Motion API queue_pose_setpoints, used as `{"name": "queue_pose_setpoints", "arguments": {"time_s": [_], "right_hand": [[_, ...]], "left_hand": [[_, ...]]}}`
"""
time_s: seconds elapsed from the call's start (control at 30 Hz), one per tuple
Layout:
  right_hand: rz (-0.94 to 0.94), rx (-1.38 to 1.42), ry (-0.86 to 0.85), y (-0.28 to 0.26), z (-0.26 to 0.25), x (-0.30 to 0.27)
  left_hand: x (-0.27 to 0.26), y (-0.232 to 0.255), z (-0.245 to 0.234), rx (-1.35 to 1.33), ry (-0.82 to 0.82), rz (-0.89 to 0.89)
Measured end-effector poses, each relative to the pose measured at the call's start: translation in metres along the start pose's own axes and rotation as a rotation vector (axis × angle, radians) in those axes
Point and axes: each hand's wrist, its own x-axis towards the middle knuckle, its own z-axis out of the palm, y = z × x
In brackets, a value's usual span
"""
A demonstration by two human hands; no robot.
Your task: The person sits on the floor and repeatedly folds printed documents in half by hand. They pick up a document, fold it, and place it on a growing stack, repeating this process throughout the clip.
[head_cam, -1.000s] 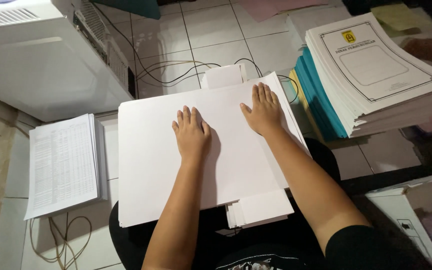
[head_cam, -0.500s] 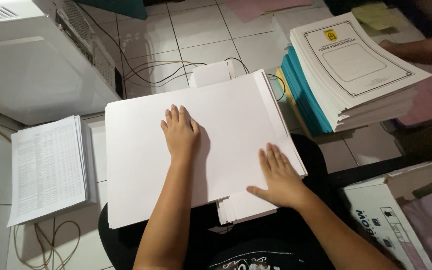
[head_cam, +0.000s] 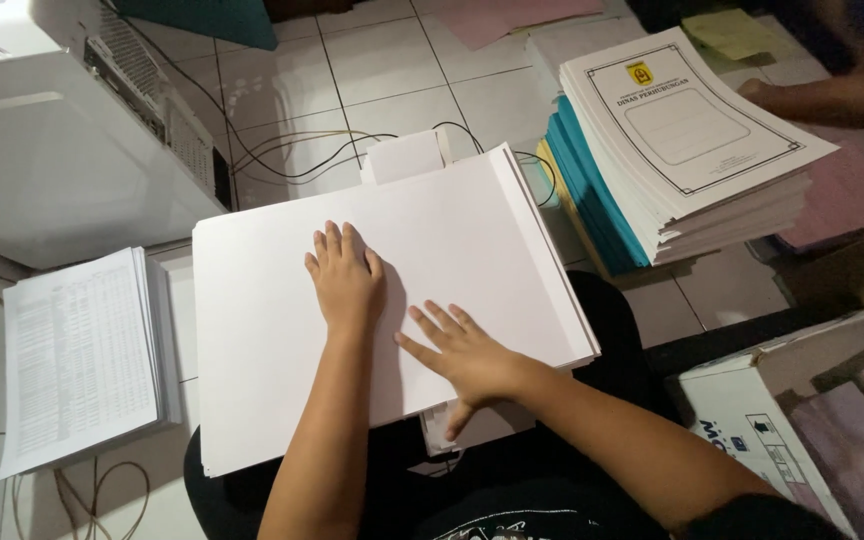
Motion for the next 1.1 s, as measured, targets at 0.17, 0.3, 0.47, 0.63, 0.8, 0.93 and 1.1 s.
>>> {"name": "queue_pose_setpoints", "arguments": {"time_s": [0.17, 0.3, 0.47, 0.63, 0.8, 0.93, 1.1], "right_hand": [[-0.048, 0.048, 0.124, 0.01, 0.012, 0.008], [0.266, 0.017, 0.307, 0.036, 0.026, -0.011], [0.63, -0.051, 0.445, 0.085, 0.043, -0.02], [0.612, -0.043, 0.466, 0.086, 0.037, -0.021], [0.582, -0.019, 0.508, 0.087, 0.042, -0.022], [0.581, -0.018, 0.503, 0.089, 0.044, -0.021], [0.577, 0.001, 0.503, 0.086, 0.04, -0.022]], "left_hand": [[0.002, -0.001, 0.0, 0.01, 0.001, 0.017], [0.0, -0.006, 0.002, 0.004, -0.021, 0.019], [-0.003, 0.008, -0.014, 0.044, -0.109, 0.084], [0.02, 0.004, 0.0, 0.082, -0.251, 0.169], [0.053, -0.01, 0.023, 0.132, -0.263, 0.096], [0.058, -0.014, 0.024, 0.149, -0.258, 0.11], [0.033, -0.004, 0.004, 0.158, -0.309, 0.11]]}}
